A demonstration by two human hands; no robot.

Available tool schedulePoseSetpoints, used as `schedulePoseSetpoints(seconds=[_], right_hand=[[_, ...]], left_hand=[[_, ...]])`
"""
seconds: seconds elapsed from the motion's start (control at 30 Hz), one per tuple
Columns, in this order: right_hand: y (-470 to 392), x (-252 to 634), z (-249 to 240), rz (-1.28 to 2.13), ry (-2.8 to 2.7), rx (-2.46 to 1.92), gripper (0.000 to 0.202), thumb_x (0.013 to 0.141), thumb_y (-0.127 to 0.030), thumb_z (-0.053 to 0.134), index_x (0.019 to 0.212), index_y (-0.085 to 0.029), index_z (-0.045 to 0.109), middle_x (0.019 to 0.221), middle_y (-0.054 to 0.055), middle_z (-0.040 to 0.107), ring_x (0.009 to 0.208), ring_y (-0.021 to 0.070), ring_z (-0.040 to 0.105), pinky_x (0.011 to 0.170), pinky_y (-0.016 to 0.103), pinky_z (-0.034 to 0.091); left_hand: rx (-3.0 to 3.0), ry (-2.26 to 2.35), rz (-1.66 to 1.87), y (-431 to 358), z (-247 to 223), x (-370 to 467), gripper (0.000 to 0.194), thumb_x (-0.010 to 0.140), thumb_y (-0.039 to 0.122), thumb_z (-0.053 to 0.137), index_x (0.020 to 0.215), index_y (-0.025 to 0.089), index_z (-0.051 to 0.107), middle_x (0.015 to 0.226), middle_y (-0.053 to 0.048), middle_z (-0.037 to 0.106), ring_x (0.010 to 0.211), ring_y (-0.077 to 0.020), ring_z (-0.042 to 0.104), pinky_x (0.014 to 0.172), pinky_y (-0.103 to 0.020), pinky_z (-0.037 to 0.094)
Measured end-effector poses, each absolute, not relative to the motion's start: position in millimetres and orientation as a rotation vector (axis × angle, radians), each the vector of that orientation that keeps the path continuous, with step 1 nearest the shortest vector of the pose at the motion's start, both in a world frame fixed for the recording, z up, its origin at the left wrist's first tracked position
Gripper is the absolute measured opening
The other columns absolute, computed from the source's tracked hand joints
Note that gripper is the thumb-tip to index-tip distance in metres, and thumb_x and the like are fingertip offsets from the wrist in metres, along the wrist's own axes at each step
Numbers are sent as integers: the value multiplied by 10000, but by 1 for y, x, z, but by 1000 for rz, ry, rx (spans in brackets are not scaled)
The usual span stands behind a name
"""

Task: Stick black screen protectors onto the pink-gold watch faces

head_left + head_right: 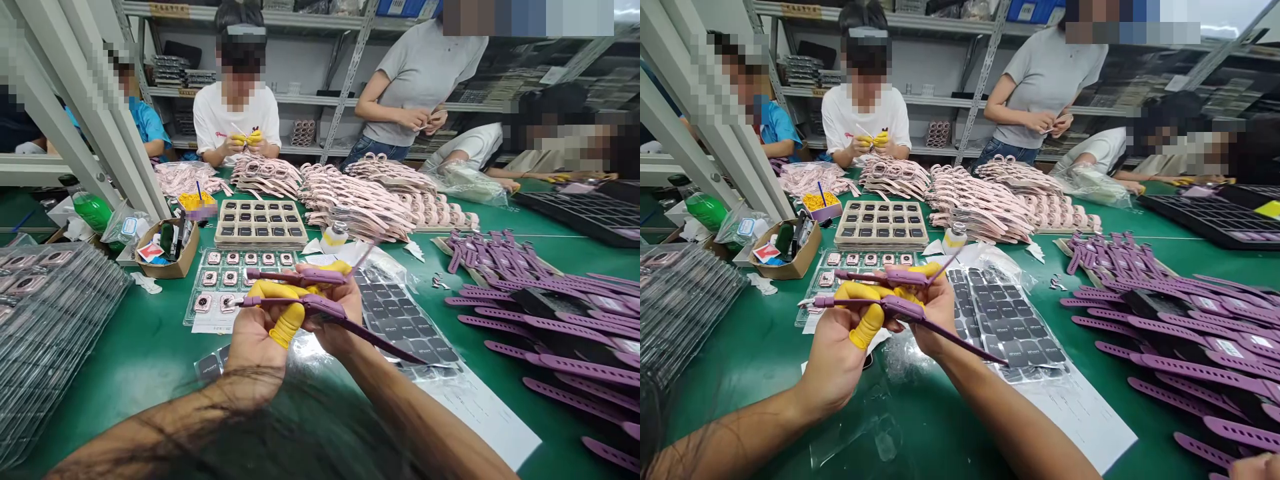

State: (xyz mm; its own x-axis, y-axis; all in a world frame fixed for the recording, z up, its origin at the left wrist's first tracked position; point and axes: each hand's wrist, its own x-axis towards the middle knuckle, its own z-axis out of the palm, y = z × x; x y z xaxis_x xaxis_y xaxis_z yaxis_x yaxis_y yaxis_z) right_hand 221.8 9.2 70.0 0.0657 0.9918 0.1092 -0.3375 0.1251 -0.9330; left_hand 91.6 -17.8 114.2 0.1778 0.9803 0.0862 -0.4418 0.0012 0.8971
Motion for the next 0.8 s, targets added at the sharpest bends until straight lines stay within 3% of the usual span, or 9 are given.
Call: schedulePoseSetpoints(seconds=[0.2, 0.5, 0.7, 0.8], right_hand=[[1, 219, 88, 1246, -908, -878, 427, 647, -431, 948, 895, -331, 615, 1011, -8, 843, 621, 229, 716, 379, 301, 476], [-2, 221, 88, 1262, -933, -842, 416, 647, -391, 952, 908, -353, 630, 981, -38, 834, 536, 193, 658, 389, 315, 484], [0, 222, 85, 1213, -971, -835, 446, 631, -444, 952, 893, -352, 603, 997, -15, 836, 562, 228, 689, 363, 324, 476], [-1, 223, 86, 1187, -1005, -850, 437, 644, -489, 942, 912, -350, 626, 990, 4, 833, 563, 235, 696, 372, 344, 500]], left_hand=[[986, 733, 1324, -17, 115, 91, 357, 740, 512, 942, 803, 237, 722, 673, 23, 651, 932, -279, 800, 741, -325, 618], [973, 741, 1312, -19, 117, 91, 364, 738, 492, 946, 808, 228, 705, 712, 20, 651, 926, -267, 788, 777, -340, 621], [918, 742, 1297, -21, 119, 90, 474, 674, 553, 975, 819, 213, 678, 785, -7, 708, 901, -242, 762, 989, -427, 621], [952, 770, 1306, -21, 120, 90, 475, 684, 570, 962, 802, 217, 666, 752, -3, 684, 866, -232, 746, 994, -418, 615]])
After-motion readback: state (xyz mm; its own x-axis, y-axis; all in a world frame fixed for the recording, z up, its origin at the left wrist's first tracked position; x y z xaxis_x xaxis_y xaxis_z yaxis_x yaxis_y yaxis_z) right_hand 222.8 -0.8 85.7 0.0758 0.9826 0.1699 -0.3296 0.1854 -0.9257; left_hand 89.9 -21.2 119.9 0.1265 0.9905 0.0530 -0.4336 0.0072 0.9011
